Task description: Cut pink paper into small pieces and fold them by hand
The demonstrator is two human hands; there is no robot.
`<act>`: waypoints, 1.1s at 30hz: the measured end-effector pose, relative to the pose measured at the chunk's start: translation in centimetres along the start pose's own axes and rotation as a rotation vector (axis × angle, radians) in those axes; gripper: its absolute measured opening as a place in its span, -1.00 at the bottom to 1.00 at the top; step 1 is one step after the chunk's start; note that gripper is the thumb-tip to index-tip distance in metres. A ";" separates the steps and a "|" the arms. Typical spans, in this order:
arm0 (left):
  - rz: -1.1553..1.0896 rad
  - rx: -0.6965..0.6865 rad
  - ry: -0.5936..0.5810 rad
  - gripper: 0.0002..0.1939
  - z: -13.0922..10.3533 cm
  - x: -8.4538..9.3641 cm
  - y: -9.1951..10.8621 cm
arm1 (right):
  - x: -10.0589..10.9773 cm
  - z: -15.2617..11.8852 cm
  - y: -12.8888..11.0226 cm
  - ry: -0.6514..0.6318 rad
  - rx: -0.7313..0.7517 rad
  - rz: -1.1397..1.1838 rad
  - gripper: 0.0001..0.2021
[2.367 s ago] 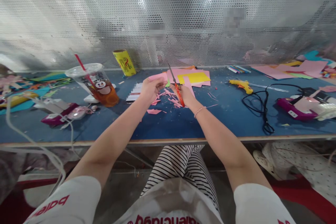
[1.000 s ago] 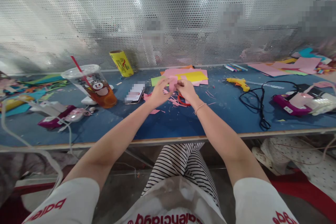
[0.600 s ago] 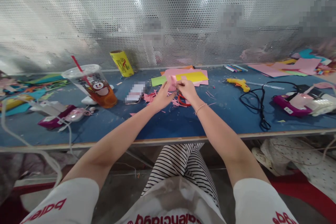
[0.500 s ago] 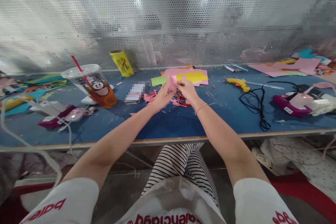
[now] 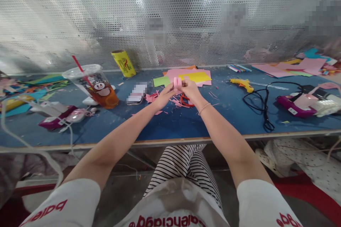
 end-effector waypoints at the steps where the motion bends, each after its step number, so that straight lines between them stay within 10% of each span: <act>1: 0.007 0.024 0.014 -0.61 0.1 0.1 -0.1 | 0.0 0.0 -0.2 0.015 0.057 -0.112 -0.75; 7: -0.180 0.257 0.161 -0.77 0.1 0.8 -0.9 | -0.6 -0.5 -0.9 -0.010 0.235 -0.460 -0.83; 33: -0.559 0.449 0.249 -0.88 0.7 3.2 -0.6 | 0.0 -0.3 -0.2 -0.062 0.005 0.155 -0.85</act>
Point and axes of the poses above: each hand's wrist, its own z-axis towards the middle knuckle, its own x-axis out of the back of the hand, y = z × x, the point moved 4 cm from there along z, towards the middle knuckle, and after that the axes turned 9 degrees about -z, right-handed, at the moved point
